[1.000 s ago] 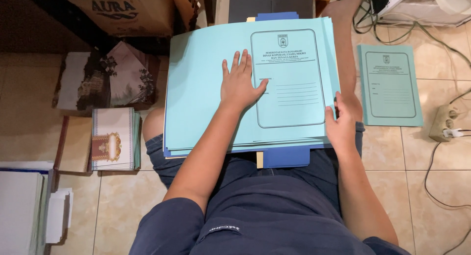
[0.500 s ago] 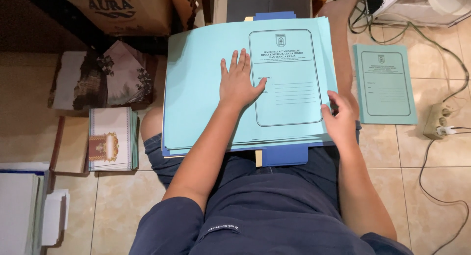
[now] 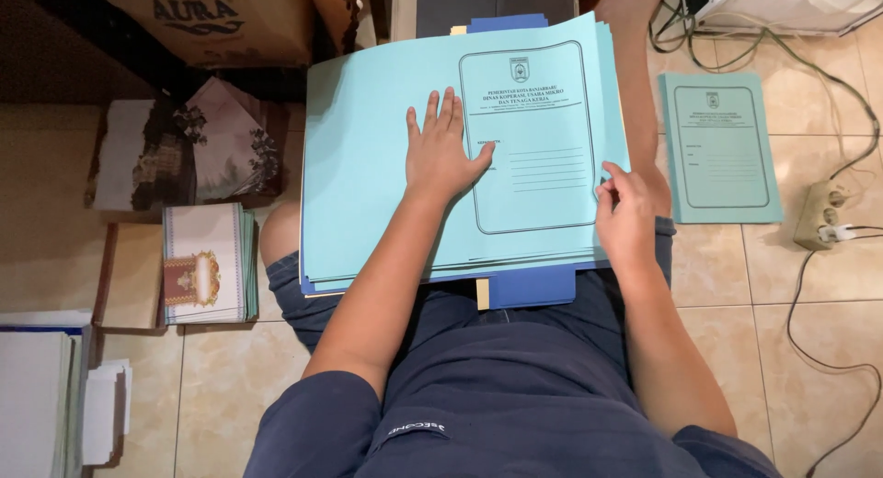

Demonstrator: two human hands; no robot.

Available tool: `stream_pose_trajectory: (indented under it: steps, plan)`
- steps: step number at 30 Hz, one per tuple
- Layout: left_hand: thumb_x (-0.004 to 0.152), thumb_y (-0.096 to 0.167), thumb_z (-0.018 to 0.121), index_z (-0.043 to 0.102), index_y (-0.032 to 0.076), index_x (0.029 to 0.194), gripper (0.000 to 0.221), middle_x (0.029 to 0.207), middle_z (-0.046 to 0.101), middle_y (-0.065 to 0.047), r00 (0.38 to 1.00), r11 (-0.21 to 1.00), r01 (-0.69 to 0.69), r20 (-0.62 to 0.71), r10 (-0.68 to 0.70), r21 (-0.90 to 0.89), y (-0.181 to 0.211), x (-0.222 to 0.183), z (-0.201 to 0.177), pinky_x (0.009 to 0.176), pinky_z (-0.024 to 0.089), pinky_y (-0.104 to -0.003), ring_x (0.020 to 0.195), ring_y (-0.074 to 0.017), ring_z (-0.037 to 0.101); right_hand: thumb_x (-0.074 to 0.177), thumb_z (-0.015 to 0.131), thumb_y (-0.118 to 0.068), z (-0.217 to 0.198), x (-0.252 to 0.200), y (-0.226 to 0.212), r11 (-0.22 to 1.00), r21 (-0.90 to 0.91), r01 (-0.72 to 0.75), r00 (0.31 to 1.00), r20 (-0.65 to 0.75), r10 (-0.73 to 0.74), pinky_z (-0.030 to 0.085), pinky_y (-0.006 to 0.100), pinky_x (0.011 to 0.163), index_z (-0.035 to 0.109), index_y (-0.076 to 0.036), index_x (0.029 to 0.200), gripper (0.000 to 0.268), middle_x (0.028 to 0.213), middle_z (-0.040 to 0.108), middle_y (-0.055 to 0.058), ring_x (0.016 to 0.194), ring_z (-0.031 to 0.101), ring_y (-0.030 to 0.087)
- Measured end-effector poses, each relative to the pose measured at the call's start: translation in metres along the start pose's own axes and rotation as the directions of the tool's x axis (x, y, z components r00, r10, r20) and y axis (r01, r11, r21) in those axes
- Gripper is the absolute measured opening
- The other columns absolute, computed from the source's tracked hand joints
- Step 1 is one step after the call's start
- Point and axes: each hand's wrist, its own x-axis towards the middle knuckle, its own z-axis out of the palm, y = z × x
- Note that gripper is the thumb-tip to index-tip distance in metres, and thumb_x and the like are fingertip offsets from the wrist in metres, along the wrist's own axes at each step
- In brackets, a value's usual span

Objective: Pressing down on a stack of light blue folders to flatten them and flipping through them.

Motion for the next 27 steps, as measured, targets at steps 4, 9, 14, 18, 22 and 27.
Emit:
stream_pose_trajectory:
  steps: [4, 9, 14, 18, 22, 27]
  plan:
    - [0.096, 0.068, 0.036, 0.032, 0.008, 0.162, 0.090, 0.171, 0.024, -0.009, 1.000, 1.000, -0.001, -0.002, 0.001, 0.003, 0.000, 0.000, 0.001, 0.128, 0.004, -0.058, 0.160, -0.0258, 0.013, 0.104, 0.062, 0.007, 0.000, -0.004, -0.006, 0.997, -0.063, 0.044, 0.999, -0.030, -0.046, 0.060, 0.036, 0.078, 0.068, 0.007, 0.132, 0.028, 0.096, 0.064, 0.016, 0.090, 0.068, 0.028]
    - [0.096, 0.068, 0.037, 0.032, 0.008, 0.162, 0.089, 0.171, 0.024, -0.009, 1.000, 1.000, 0.004, -0.009, -0.004, 0.007, 0.000, 0.000, 0.002, 0.127, 0.004, -0.058, 0.160, -0.0259, 0.013, 0.104, 0.059, 0.007, 0.000, -0.004, -0.006, 0.996, -0.078, 0.033, 0.999, -0.023, -0.035, 0.058, 0.030, 0.074, 0.069, 0.007, 0.132, 0.030, 0.102, 0.060, 0.014, 0.091, 0.066, 0.025]
    - [0.096, 0.068, 0.037, 0.033, 0.008, 0.161, 0.089, 0.171, 0.025, -0.009, 1.000, 1.000, 0.004, -0.013, -0.004, 0.006, 0.001, 0.000, 0.002, 0.127, 0.005, -0.058, 0.160, -0.0257, 0.014, 0.103, 0.064, 0.000, -0.004, 0.002, 0.013, 0.975, 0.201, -0.091, 0.996, 0.034, 0.086, 0.054, 0.032, 0.082, 0.071, -0.003, 0.131, 0.029, 0.119, 0.059, 0.012, 0.109, 0.061, 0.025]
    - [0.097, 0.067, 0.038, 0.032, 0.008, 0.162, 0.088, 0.171, 0.025, -0.008, 1.000, 1.000, 0.007, -0.012, -0.007, 0.003, 0.001, 0.000, 0.002, 0.127, 0.004, -0.058, 0.160, -0.0256, 0.014, 0.102, 0.062, -0.008, -0.029, 0.013, -0.013, 0.922, 0.313, -0.230, 0.964, 0.202, 0.172, 0.046, 0.044, 0.106, 0.071, -0.014, 0.128, 0.029, 0.144, 0.057, 0.015, 0.134, 0.053, 0.032]
    - [0.098, 0.064, 0.038, 0.032, 0.008, 0.162, 0.085, 0.171, 0.024, -0.009, 1.000, 1.000, -0.001, -0.019, 0.001, -0.013, 0.000, -0.001, 0.003, 0.127, 0.003, -0.059, 0.160, -0.0257, 0.013, 0.108, 0.051, -0.024, -0.005, 0.028, 0.011, 0.339, 0.829, -0.445, 0.891, 0.372, 0.261, 0.057, 0.039, 0.100, 0.054, -0.006, 0.144, 0.040, 0.131, 0.065, 0.016, 0.117, 0.067, 0.026]
    - [0.107, 0.029, 0.026, 0.032, 0.009, 0.162, 0.059, 0.171, 0.024, -0.009, 0.999, 0.999, 0.006, -0.033, -0.007, -0.039, 0.001, -0.001, 0.004, 0.127, 0.005, -0.057, 0.159, -0.0254, 0.015, 0.101, 0.057, -0.025, 0.053, 0.042, 0.020, 0.335, 0.742, -0.581, 0.814, 0.543, 0.208, 0.059, 0.037, 0.093, 0.055, -0.003, 0.144, 0.048, 0.127, 0.068, 0.016, 0.110, 0.068, 0.023]
